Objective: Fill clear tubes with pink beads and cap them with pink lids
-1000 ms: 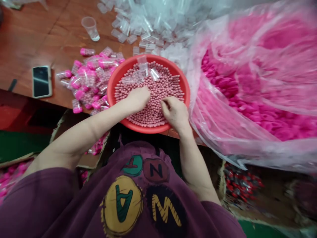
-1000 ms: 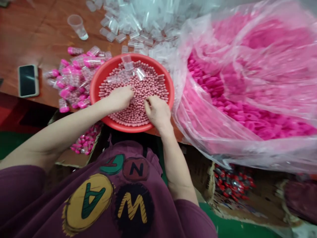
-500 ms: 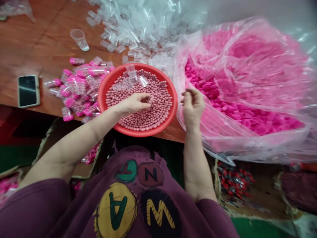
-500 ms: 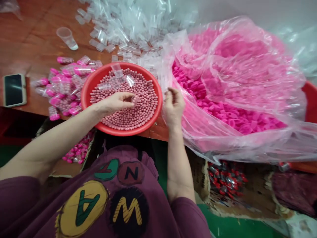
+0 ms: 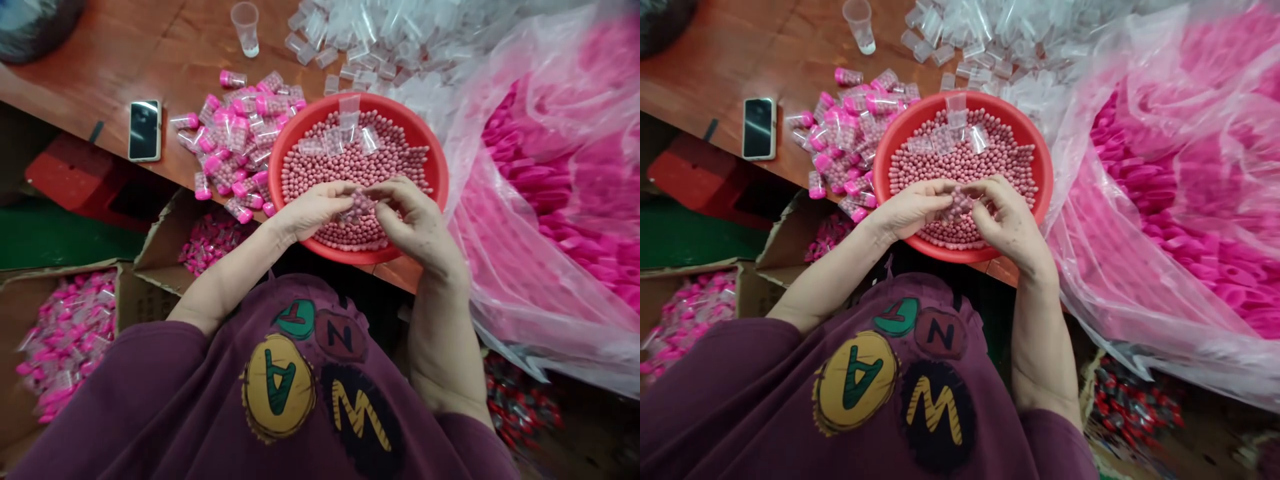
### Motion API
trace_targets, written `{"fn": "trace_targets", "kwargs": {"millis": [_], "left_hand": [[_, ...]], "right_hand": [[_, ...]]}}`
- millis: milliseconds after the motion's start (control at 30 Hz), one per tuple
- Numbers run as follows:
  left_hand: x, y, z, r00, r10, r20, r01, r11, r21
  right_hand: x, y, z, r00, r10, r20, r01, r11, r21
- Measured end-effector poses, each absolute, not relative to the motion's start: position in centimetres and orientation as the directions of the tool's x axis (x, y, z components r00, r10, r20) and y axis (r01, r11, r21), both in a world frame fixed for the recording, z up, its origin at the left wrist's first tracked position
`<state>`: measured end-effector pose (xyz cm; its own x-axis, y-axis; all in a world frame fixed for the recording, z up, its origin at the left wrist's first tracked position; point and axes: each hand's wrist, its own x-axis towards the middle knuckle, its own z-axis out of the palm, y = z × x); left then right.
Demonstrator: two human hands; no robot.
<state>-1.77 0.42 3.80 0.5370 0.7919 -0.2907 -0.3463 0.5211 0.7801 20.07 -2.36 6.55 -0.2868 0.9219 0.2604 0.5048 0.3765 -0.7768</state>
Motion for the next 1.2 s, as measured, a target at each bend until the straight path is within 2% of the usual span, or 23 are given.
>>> {"fn": "trace_targets", "kwargs": {"millis": [267,400,600,700,800,1000,1200], "left_hand": [[-1.4,0.6,3.4,0.529,0.803,-0.274,-0.283,0.471,0.835],[-1.2,0.5,3.8,0.547,0.797,-0.258,-0.263,0.456,0.850],[-0.8,0.5,4.8,0.413,0.827,-0.382,-0.197,0.490,0.849],[-0.8,0.4,5.0,0.383,0.826,-0.413,-0.202,0.511,0.835],[-0.9,0.3,5.1,0.429,0.808,-0.403,-0.190,0.517,0.834],[-1.0,0.4,5.3,0.442,0.774,-0.453,-0.172,0.568,0.805],[-1.0,1.0,5.8,0.457,0.714,-0.531,-0.330,0.690,0.644]], "right_hand": [[20.5,-2.6,7.0,-0.377,0.926,-0.017,0.484,0.181,-0.856],[20.4,-2.0,6.5,-0.360,0.928,-0.093,0.485,0.101,-0.869],[20.5,-2.0,5.9,-0.267,0.947,-0.179,0.397,-0.061,-0.916],[20.8,-1.8,5.4,-0.185,0.980,-0.069,0.410,0.013,-0.912],[20.7,-1.5,5.2,-0.165,0.984,0.063,0.511,0.140,-0.848],[20.2,-1.1,6.4,-0.292,0.955,0.062,0.611,0.235,-0.756],[20.8,-0.6,5.7,-0.197,0.978,0.063,0.541,0.162,-0.825]]}}
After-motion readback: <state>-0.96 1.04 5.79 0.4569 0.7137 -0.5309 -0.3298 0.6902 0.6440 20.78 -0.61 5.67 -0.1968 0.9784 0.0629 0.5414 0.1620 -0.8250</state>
